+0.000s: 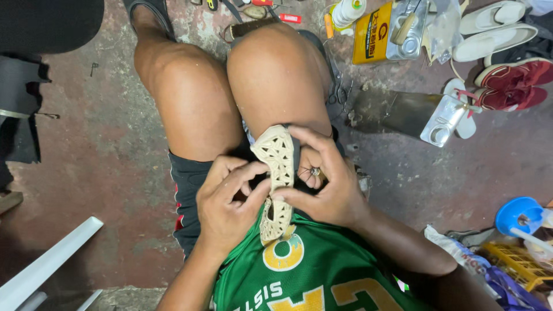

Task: The person stitches a shoe sole by hand using a needle and thread, trims excess material with large scissors, and uses a lighter to heat or seal parts of the sole.

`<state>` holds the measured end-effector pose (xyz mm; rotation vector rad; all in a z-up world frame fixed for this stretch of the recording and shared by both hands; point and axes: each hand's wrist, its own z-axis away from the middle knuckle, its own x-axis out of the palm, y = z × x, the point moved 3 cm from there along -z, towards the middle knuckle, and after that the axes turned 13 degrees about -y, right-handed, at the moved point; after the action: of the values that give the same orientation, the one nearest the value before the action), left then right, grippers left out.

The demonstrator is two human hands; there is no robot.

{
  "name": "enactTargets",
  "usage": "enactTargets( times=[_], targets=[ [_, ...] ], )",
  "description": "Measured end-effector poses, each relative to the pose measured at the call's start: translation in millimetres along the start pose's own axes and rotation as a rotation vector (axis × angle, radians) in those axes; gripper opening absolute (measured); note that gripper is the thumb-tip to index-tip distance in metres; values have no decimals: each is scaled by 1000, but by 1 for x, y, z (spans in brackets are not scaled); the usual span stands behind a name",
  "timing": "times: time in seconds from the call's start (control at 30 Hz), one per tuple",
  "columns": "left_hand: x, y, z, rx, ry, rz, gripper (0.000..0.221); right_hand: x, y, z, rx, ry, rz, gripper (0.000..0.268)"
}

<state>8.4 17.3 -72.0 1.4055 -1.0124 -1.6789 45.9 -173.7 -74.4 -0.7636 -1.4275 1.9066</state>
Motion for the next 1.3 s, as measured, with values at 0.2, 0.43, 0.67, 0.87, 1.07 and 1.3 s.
enactTargets(
  times=[0.2,0.43,0.67,0.87,1.07,1.3],
  targets=[
    [1,6,-13,-33,-139,5,20,3,-3,-9,27,13,-155,90],
    [-10,2,-5,-110,-199,84,13,0,-4,-9,23,52,32,93],
    [-32,-37,39,-220,147,150,50,8,-5,-20,132,24,-79,85],
    [-64,-94,60,-414,307,227,38,9,-9,-23,131,-24,-90,87],
    [-40,-8,30,8,208,-444,35,6,-15,-20,86,-77,-213,93],
    [-5,16,-2,-23,3,-271,22,-19,-20,8,313,-177,246,118]
  ],
)
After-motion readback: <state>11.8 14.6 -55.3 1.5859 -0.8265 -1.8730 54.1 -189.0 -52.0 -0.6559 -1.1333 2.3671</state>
